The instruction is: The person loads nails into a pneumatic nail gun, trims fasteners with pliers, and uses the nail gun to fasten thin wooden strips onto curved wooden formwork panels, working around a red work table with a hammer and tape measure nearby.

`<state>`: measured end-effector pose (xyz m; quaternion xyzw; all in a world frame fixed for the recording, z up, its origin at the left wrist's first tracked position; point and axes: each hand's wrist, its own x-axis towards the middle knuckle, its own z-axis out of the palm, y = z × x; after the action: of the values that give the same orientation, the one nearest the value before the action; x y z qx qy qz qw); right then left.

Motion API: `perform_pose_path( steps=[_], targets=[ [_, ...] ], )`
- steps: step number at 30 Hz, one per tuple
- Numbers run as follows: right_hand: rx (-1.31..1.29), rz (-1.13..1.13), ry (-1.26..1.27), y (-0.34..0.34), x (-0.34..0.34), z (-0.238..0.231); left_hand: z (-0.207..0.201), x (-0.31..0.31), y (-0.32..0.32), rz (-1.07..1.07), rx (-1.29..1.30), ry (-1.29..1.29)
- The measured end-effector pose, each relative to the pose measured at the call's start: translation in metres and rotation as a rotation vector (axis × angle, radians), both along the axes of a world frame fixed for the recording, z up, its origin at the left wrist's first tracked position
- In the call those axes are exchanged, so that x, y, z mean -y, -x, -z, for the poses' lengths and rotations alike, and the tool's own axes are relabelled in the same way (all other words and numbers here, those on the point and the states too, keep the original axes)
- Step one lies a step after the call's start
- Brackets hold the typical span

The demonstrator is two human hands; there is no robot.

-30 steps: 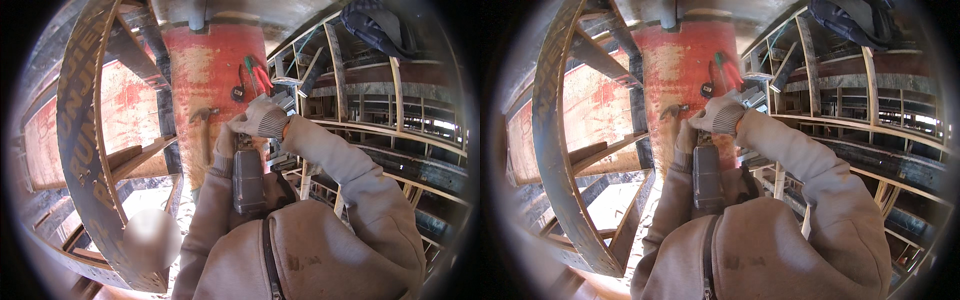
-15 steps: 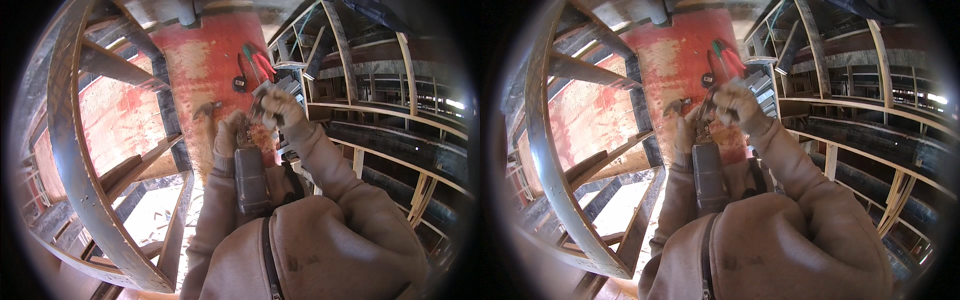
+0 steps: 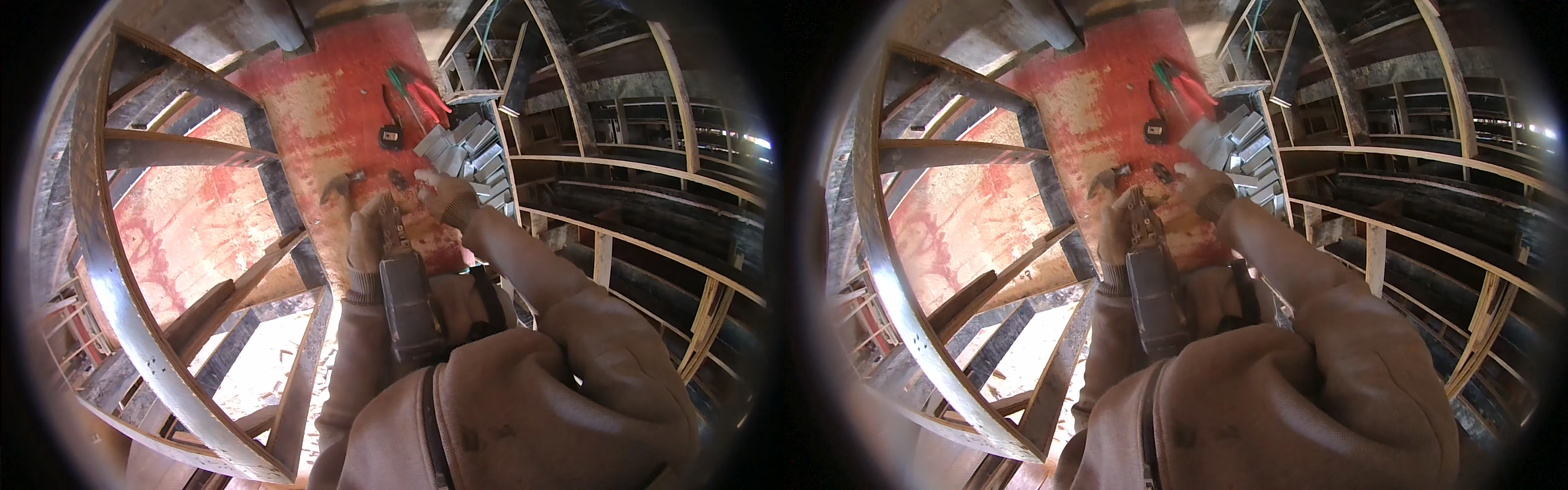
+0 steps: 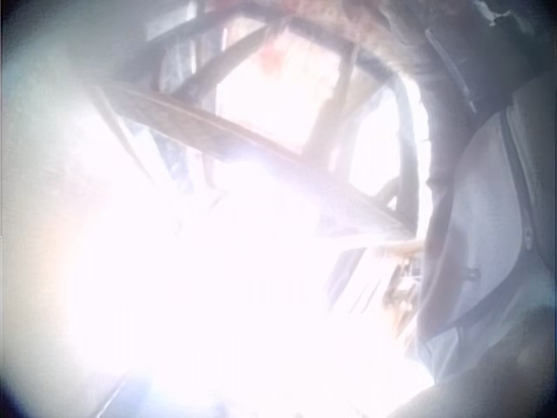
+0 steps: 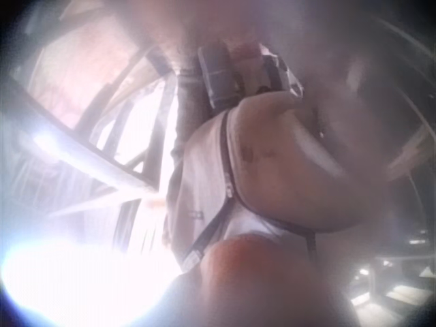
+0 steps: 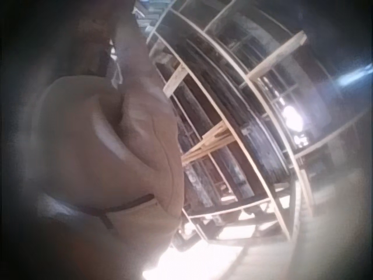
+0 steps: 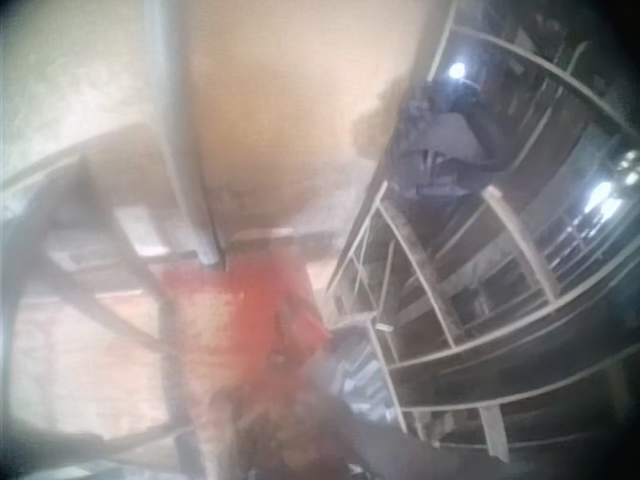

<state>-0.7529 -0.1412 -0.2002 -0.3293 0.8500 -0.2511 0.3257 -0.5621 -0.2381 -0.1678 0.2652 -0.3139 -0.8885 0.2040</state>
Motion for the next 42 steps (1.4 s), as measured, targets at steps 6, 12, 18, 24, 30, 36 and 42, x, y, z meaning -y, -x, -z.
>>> perform_pose_path(
  steps=[6,12,18,24,30,36,42],
  targets=[
    [0.177,-0.004,0.227,0.000,-0.017,-0.037,-0.007,-0.004,-0.001,-0.023,0.060,-0.037],
    [0.288,-0.134,0.300,-0.032,-0.039,-0.059,-0.021,0.006,-0.001,0.033,0.003,-0.226],
    [0.136,-0.376,0.240,-0.060,-0.058,-0.073,-0.024,0.006,-0.007,0.036,0.009,-0.067],
    [0.052,-0.459,0.026,-0.081,-0.049,-0.047,-0.056,0.014,-0.020,0.144,0.303,0.418],
    [-0.407,-0.326,-0.320,-0.112,-0.031,0.004,-0.135,-0.026,-0.056,0.282,0.630,0.348],
    [0.418,-0.067,0.367,-0.093,-0.004,0.044,-0.157,-0.043,-0.065,0.275,0.710,0.294],
    [-0.267,-0.285,0.424,-0.103,0.005,-0.001,-0.181,-0.066,-0.082,0.283,1.016,0.680]
  ],
)
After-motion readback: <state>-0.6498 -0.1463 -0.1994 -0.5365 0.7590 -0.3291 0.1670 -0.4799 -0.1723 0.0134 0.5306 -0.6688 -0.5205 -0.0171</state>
